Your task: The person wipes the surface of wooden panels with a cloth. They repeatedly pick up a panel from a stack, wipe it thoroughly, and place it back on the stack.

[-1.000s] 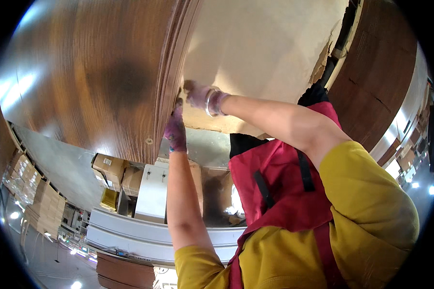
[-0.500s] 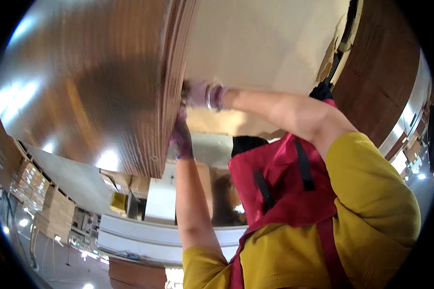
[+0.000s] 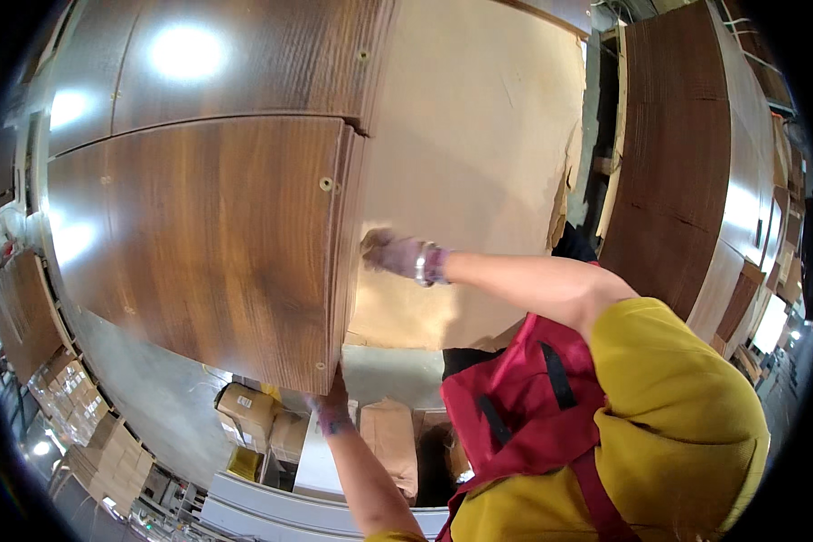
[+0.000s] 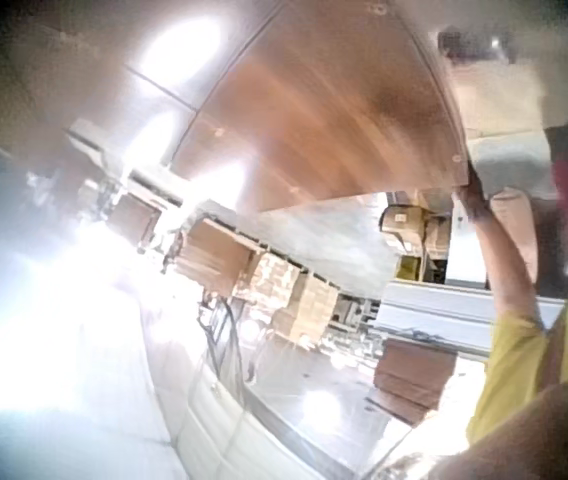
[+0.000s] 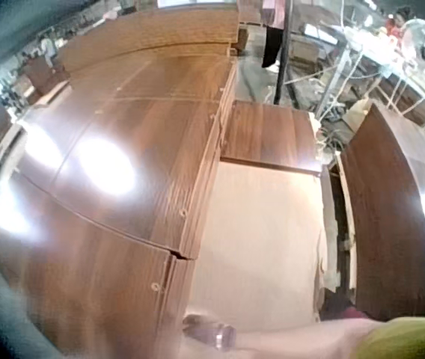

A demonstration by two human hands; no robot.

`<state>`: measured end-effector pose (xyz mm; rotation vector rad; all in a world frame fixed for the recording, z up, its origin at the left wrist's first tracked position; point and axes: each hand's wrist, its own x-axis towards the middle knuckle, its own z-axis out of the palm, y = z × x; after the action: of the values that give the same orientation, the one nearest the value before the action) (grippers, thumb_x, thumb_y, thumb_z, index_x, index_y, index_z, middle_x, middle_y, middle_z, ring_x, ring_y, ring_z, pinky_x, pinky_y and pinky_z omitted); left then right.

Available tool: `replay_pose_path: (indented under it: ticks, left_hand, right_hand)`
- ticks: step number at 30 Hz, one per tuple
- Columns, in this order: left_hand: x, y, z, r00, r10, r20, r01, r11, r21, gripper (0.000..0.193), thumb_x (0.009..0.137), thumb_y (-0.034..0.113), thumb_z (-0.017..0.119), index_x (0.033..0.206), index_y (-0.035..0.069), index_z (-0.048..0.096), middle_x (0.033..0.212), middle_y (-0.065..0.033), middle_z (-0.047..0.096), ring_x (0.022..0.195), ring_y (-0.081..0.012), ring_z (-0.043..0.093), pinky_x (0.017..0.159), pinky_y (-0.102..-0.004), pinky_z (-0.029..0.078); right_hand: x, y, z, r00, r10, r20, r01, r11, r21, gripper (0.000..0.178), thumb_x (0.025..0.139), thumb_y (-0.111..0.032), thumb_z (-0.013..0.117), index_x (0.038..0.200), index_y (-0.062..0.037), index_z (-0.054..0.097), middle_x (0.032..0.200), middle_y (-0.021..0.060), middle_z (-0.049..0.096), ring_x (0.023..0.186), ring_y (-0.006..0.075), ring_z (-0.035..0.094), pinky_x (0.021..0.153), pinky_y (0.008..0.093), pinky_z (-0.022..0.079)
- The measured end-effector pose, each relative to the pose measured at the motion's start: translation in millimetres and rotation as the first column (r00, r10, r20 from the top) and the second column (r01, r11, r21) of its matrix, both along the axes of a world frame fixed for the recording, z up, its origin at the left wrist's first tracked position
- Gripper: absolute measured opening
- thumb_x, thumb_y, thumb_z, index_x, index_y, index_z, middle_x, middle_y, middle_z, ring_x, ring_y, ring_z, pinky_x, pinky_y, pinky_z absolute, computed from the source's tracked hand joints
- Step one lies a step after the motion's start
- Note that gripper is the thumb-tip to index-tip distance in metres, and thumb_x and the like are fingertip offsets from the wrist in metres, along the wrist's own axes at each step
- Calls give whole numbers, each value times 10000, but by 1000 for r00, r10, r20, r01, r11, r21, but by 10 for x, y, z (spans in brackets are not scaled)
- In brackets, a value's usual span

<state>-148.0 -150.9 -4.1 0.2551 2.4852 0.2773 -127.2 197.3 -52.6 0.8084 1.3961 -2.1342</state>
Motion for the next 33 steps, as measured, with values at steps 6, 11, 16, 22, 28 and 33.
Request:
replay_pose_path:
  ticks: [6,11,16,22,28,33]
  left_hand:
    - [-402,1131,1109,414,629,658,-839,-17,544,678,967,577,344,1500,165,269,1524,-113,289,1391,-319,298,1103,-504,326]
    - [-365,1425,1187,452,842,295,-824,268,499,698,959,588,373,1512,185,232,1555,-83,177,1368,-306,313,1080,-476,360]
    - [-337,1332,1205,468,837,285,-828,302,473,739,950,546,437,1534,258,89,1538,-89,244,1331,-314,356,1023,-522,398]
    - [-375,1099,1061,482,839,252,-832,347,434,771,943,556,449,1534,205,100,1533,-90,266,1330,-321,364,1043,-508,377]
    - [-503,1320,1260,438,725,531,-835,110,538,801,913,628,433,1522,170,183,1535,-86,271,1344,-324,347,1076,-507,335]
    - [-539,1172,1124,477,694,540,-791,72,607,808,875,687,441,1487,179,297,1530,-72,268,1358,-315,319,1055,-554,329]
  right_hand:
    - [-131,729,1197,930,-299,-213,275,952,-134,378,961,-401,497,950,-30,567,922,82,637,842,151,592,754,307,476]
    - [-548,1099,1495,996,33,79,-55,952,301,645,827,-673,563,799,-31,615,705,82,614,677,184,604,627,330,481]
    - [-532,986,1272,999,29,44,-44,919,393,635,849,-664,526,831,-39,641,691,70,629,683,206,630,640,350,490]
    - [-552,1151,1433,987,153,56,-163,917,363,609,900,-610,479,896,-30,666,773,107,673,771,256,662,721,389,499]
    - [-571,1253,1368,957,291,13,-263,843,470,600,908,-602,461,907,-39,670,780,106,674,784,262,663,741,397,496]
    - [-635,1311,1616,945,322,64,-320,857,405,581,912,-592,449,990,-59,667,845,116,685,856,272,665,779,403,493]
